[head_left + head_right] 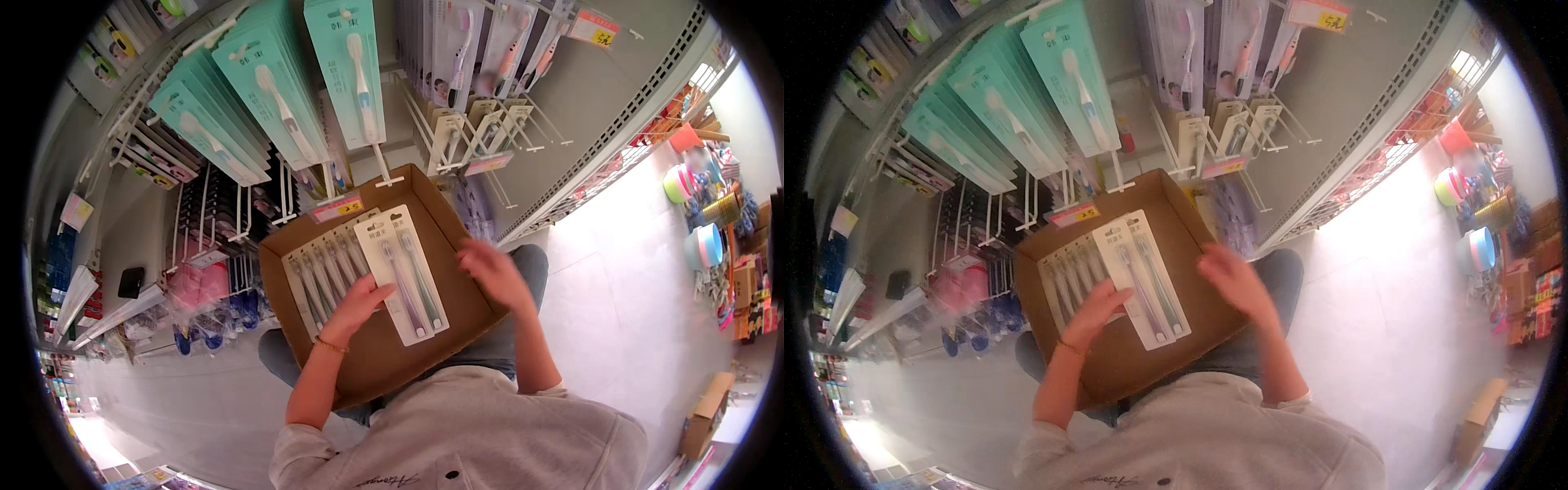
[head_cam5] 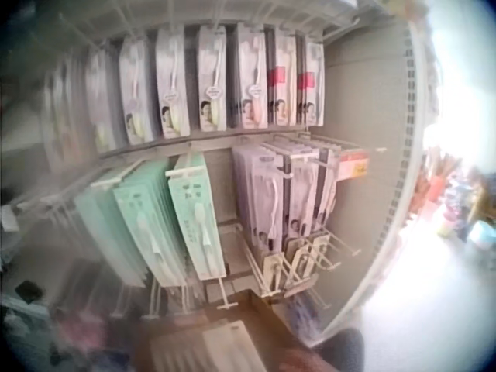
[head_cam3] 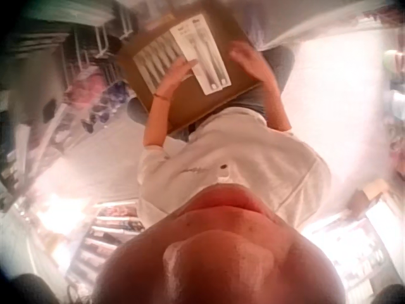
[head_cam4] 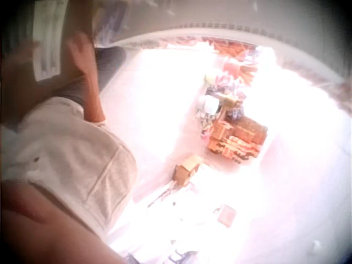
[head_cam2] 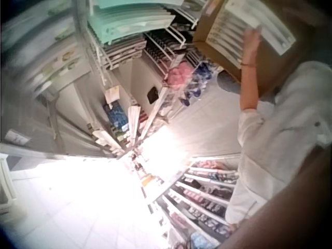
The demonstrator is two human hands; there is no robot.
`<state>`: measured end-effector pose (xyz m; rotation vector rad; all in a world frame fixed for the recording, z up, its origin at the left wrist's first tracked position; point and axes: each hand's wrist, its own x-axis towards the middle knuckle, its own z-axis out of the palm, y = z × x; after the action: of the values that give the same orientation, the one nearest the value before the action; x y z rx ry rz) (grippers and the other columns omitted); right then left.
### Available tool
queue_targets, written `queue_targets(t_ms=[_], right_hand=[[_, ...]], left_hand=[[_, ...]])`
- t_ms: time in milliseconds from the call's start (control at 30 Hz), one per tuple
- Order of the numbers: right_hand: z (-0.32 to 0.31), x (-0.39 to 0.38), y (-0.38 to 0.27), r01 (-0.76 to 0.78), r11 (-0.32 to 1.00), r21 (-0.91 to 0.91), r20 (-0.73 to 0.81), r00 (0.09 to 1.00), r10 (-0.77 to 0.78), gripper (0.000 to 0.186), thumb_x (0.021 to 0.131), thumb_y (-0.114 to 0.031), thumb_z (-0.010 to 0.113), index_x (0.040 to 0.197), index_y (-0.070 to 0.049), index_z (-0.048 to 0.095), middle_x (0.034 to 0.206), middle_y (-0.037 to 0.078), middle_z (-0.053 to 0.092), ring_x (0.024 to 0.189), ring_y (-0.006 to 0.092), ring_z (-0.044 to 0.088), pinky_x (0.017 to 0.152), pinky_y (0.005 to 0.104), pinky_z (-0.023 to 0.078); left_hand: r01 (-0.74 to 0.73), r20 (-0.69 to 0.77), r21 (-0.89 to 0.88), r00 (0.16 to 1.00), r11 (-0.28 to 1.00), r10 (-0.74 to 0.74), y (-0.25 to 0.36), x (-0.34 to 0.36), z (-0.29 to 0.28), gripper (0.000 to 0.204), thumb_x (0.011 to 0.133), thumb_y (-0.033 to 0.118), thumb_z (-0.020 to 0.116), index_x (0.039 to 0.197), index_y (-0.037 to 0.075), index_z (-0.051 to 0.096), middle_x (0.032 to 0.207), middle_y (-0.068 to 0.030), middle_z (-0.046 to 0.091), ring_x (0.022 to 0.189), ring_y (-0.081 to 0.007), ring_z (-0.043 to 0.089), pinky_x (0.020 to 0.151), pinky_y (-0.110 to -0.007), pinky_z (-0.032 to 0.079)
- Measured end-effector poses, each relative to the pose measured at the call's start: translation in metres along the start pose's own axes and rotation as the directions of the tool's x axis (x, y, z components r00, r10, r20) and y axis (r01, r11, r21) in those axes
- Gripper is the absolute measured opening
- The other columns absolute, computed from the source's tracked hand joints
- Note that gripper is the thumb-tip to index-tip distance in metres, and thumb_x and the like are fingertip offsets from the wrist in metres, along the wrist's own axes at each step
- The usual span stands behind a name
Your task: The person removes packaged toothbrushes from a cardboard box and places them onto hooks on a retail display rack. They handle the items one at a time, arranging them in rows on the rack.
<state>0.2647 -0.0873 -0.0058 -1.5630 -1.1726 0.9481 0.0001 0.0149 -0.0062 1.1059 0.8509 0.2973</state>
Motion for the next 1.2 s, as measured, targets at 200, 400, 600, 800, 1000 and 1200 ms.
queue_targets(t_ms=[200, 400, 600, 800, 1000, 1200], right_hand=[[0.057, -0.033, -0.001, -0.255, 0.909, 0.330, 0.273, 0.947, 0.167, 0.036, 0.087, -0.009, 0.063, 0.119, 0.002, 0.050, 0.101, 0.006, 0.063, 0.087, 0.0102, 0.060, 0.075, 0.0253, 0.049], [0.041, -0.014, -0.009, -0.233, 0.862, 0.449, 0.022, 0.968, 0.250, 0.031, 0.086, -0.009, 0.062, 0.114, 0.003, 0.056, 0.097, 0.006, 0.064, 0.085, 0.0110, 0.059, 0.076, 0.0256, 0.047], [-0.008, 0.002, -0.013, -0.130, 0.926, 0.354, -0.218, 0.952, 0.217, 0.031, 0.090, -0.010, 0.056, 0.118, 0.002, 0.054, 0.105, 0.008, 0.063, 0.095, 0.0124, 0.057, 0.082, 0.0275, 0.045], [-0.034, -0.006, -0.004, -0.113, 0.943, 0.313, -0.201, 0.962, 0.182, 0.038, 0.090, -0.010, 0.056, 0.125, 0.002, 0.049, 0.111, 0.009, 0.060, 0.100, 0.0138, 0.055, 0.087, 0.0280, 0.043], [-0.045, -0.008, 0.003, -0.128, 0.964, 0.233, -0.167, 0.971, 0.170, 0.039, 0.089, -0.011, 0.056, 0.126, 0.001, 0.048, 0.113, 0.009, 0.059, 0.102, 0.0150, 0.054, 0.089, 0.0288, 0.041], [-0.057, 0.012, 0.020, -0.143, 0.981, 0.130, -0.175, 0.971, 0.165, 0.039, 0.088, -0.013, 0.057, 0.124, 0.001, 0.049, 0.109, 0.008, 0.061, 0.100, 0.0154, 0.055, 0.087, 0.0299, 0.042]], left_hand=[[-0.024, 0.073, -0.123, 0.997, 0.992, 0.033, -0.006, 0.003, 0.005, 0.031, 0.092, 0.016, 0.052, 0.120, 0.001, 0.053, 0.111, -0.0058, 0.061, 0.098, -0.0148, 0.060, 0.080, -0.030, 0.051], [-0.026, -0.035, -0.115, 0.999, 0.993, 0.022, 0.005, -0.005, 0.002, 0.028, 0.093, 0.015, 0.052, 0.117, 0.002, 0.052, 0.105, -0.0043, 0.062, 0.092, -0.0127, 0.061, 0.073, -0.029, 0.053], [-0.048, -0.032, -0.096, 0.998, 0.994, 0.045, 0.001, -0.002, -0.005, 0.030, 0.092, 0.015, 0.053, 0.118, 0.001, 0.054, 0.107, -0.0052, 0.062, 0.093, -0.0149, 0.062, 0.076, -0.030, 0.053], [-0.063, 0.004, -0.055, 0.998, 0.996, 0.064, 0.005, -0.008, -0.001, 0.027, 0.092, 0.017, 0.052, 0.116, 0.004, 0.055, 0.106, -0.0025, 0.061, 0.092, -0.0110, 0.060, 0.071, -0.027, 0.051], [-0.083, 0.012, -0.033, 0.996, 0.996, 0.084, 0.005, -0.009, -0.006, 0.027, 0.092, 0.019, 0.053, 0.115, 0.004, 0.056, 0.105, -0.0021, 0.061, 0.092, -0.0110, 0.059, 0.073, -0.027, 0.051], [-0.067, 0.021, -0.016, 0.998, 0.998, 0.067, 0.008, -0.009, -0.007, 0.026, 0.092, 0.019, 0.053, 0.113, 0.005, 0.057, 0.104, -0.0009, 0.062, 0.092, -0.0104, 0.059, 0.072, -0.027, 0.051]])
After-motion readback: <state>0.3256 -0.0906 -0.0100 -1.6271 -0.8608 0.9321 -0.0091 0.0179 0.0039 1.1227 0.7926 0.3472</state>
